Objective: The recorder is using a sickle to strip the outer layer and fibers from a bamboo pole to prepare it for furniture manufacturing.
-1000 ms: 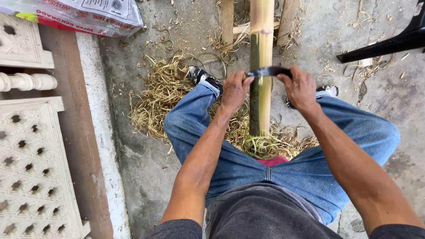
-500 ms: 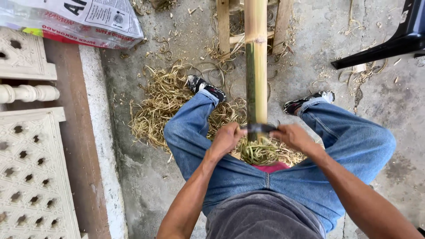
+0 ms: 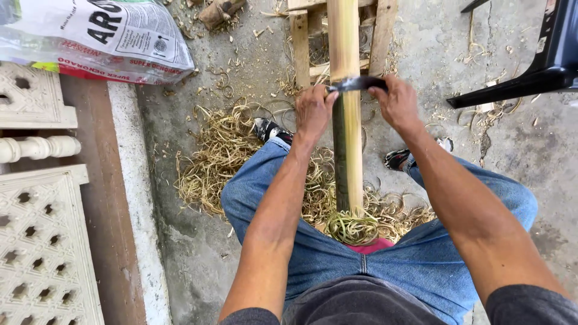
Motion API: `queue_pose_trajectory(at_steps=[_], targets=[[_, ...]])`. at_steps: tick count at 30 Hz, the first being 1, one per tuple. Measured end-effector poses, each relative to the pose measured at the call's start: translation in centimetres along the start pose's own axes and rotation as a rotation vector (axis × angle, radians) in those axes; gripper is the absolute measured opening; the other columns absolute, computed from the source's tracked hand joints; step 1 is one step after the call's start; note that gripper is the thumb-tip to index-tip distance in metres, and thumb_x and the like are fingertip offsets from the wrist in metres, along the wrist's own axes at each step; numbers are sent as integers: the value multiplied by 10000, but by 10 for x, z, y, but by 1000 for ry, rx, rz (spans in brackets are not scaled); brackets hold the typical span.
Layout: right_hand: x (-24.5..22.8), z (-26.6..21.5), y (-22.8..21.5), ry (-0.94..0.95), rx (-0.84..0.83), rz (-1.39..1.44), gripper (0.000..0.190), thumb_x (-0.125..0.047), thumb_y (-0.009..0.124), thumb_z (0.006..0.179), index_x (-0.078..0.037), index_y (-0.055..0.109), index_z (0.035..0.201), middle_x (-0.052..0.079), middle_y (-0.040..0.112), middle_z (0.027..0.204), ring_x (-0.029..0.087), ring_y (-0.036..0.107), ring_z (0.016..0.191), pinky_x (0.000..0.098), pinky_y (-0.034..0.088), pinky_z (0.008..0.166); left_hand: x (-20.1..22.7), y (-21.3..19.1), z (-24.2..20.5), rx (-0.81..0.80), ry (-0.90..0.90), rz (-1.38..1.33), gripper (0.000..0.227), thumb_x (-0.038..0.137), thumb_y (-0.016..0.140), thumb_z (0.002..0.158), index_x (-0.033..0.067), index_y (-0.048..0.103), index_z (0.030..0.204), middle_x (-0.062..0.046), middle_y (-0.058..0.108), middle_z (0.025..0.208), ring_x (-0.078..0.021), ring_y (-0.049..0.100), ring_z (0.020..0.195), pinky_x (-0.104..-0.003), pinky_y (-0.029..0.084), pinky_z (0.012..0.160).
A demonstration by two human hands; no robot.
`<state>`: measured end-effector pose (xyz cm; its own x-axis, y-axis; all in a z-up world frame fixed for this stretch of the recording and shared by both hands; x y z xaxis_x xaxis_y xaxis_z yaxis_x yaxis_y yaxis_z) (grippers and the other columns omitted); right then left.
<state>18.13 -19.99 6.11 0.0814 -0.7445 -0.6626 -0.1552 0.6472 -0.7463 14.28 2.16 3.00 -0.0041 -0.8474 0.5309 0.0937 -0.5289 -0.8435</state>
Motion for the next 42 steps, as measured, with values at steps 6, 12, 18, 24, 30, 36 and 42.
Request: queue_pose_trajectory(at_steps=[6, 12, 18, 24, 30, 36, 42], targets=[[7, -104, 3, -75, 21, -96, 347, -347, 734, 1016, -11, 664, 967, 190, 656, 675, 345, 627, 609, 467, 468, 561, 17, -13, -93, -111, -3, -19, 350, 441, 571, 1022, 112, 566, 904, -53, 580, 845, -209, 545, 766, -412, 426, 726], [13, -227, 3, -41, -148, 83, 324, -380, 627, 990, -59, 668, 970, 178, 643, 679, 379, 624, 552, 491, 468, 512, 48, -39, -219, -113, 75, -108, 334, 375, 615, 1017, 43, 583, 1006, -118, 598, 892, -274, 575, 814, -463, 424, 756], [93, -321, 70, 35, -783, -13, 428, -475, 674, 908, -56, 763, 922, 203, 713, 779, 370, 712, 753, 486, 536, 700, 42, -37, -299, -509, -43, -213, 379, 361, 696, 950, -1, 615, 874, -201, 624, 814, -354, 611, 776, -498, 493, 739], [70, -286, 39, 154, -654, -23, 492, -492, 714, 880, -63, 718, 1120, 214, 747, 913, 365, 727, 886, 460, 533, 805, 39, -65, -287, -317, -175, -302, 333, 308, 750, 912, -10, 656, 888, -209, 666, 790, -370, 629, 729, -469, 503, 693], [49, -292, 39, 110, -443, 278, 842, -390, 870, 762, -115, 448, 1436, 217, 536, 1413, 368, 529, 1329, 428, 431, 1088, -20, -111, -275, 115, -418, -409, 319, 360, 681, 987, 47, 699, 928, -97, 616, 644, -203, 557, 566, -392, 465, 539], [-87, -323, 30, -127, -318, 85, 664, -104, 761, 744, -131, 538, 1369, 194, 466, 1339, 375, 576, 1141, 433, 518, 983, -64, -138, -280, 213, -659, -797, 375, 383, 670, 980, 14, 656, 913, -16, 600, 693, -97, 516, 576, -290, 442, 485], [-67, -316, 82, -139, -311, 57, 113, -20, 580, 939, -28, 659, 1019, 206, 608, 1041, 386, 631, 915, 465, 527, 798, -82, -124, -297, 271, -739, -1055, 372, 357, 696, 985, -6, 632, 939, -48, 618, 750, -125, 567, 629, -294, 497, 583]])
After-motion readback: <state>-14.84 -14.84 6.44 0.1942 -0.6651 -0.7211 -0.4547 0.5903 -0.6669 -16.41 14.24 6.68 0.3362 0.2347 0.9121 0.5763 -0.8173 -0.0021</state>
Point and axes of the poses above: each hand's wrist, its own z-axis towards the middle knuckle, its own y-axis out of the palm, x = y × z, the point moved 4 cm from there along z, towards the middle knuckle
